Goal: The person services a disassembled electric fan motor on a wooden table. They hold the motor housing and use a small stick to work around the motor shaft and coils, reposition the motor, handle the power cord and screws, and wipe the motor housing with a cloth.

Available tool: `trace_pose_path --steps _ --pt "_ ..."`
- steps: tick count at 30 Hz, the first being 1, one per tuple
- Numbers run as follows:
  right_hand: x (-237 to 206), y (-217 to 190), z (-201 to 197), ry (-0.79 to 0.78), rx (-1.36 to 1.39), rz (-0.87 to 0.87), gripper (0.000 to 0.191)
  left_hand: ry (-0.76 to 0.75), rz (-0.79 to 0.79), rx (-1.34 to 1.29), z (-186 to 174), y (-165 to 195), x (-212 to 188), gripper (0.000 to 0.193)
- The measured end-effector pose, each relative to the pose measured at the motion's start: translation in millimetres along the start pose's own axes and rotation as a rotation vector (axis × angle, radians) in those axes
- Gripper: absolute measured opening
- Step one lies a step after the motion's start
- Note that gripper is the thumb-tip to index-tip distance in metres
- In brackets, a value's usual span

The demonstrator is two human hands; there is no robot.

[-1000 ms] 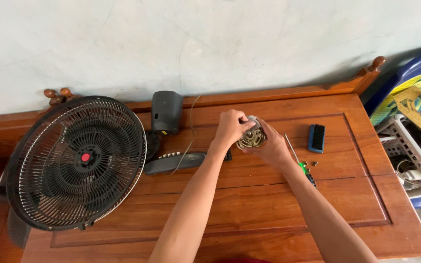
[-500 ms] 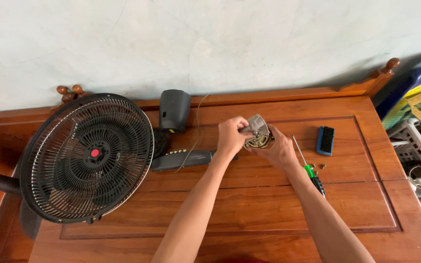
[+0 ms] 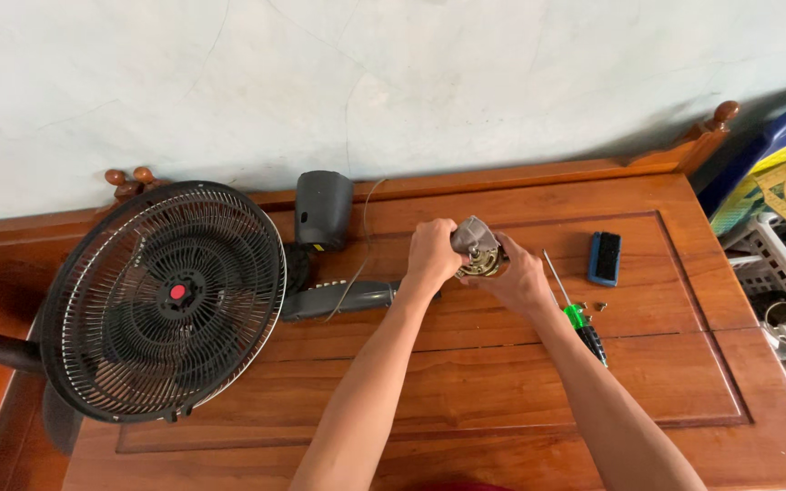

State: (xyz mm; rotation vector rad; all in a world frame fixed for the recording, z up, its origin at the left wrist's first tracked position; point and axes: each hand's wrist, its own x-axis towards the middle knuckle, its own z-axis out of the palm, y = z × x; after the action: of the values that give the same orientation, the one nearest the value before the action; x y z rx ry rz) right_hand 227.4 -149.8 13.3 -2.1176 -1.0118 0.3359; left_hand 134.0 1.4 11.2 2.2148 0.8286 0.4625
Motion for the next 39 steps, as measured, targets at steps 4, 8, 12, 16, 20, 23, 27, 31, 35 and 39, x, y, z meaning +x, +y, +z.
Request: trace_pose_path --steps 4,8,12,16,20,23,27,31,35,39 --pt "0 -1 1 0.023 0.004 -0.022 0.098 0.158 0.145 0.130 9 -9 9 0.017" --pt "0 2 2 0.021 0.020 -0.039 0.096 0.016 0.097 0.035 -2 -16 10 0.029" --pt "1 5 3 0.007 -0.010 -0.024 0.097 -0.037 0.114 0.094 -3 -3 2 0.045" --pt "1 7 6 0.039 -0.007 -0.062 0.096 0.044 0.043 0.160 8 7 1 0.037" --pt "2 7 8 0.030 0.020 -0.038 0.097 0.050 -0.022 0.215 16 3 7 0.018" --pt "2 8 8 0.029 0.006 -0.026 0.099 -0.023 -0.050 0.140 16 0 8 0.017" --pt "2 12 10 0.039 -0.007 -0.008 0.103 -0.101 -0.160 -0.168 -8 -5 6 0.029" --pt "2 15 13 0.064 -0.009 -0.065 0.100 -0.135 -0.100 -0.071 -29 -1 -1 0.039" --pt "1 15 13 0.092 0.018 -0.126 0.089 -0.060 0.031 0.091 -19 15 -14 0.050" --pt "0 15 11 0.080 0.019 -0.122 0.084 -0.105 0.033 -0.003 -22 9 -9 0.047"
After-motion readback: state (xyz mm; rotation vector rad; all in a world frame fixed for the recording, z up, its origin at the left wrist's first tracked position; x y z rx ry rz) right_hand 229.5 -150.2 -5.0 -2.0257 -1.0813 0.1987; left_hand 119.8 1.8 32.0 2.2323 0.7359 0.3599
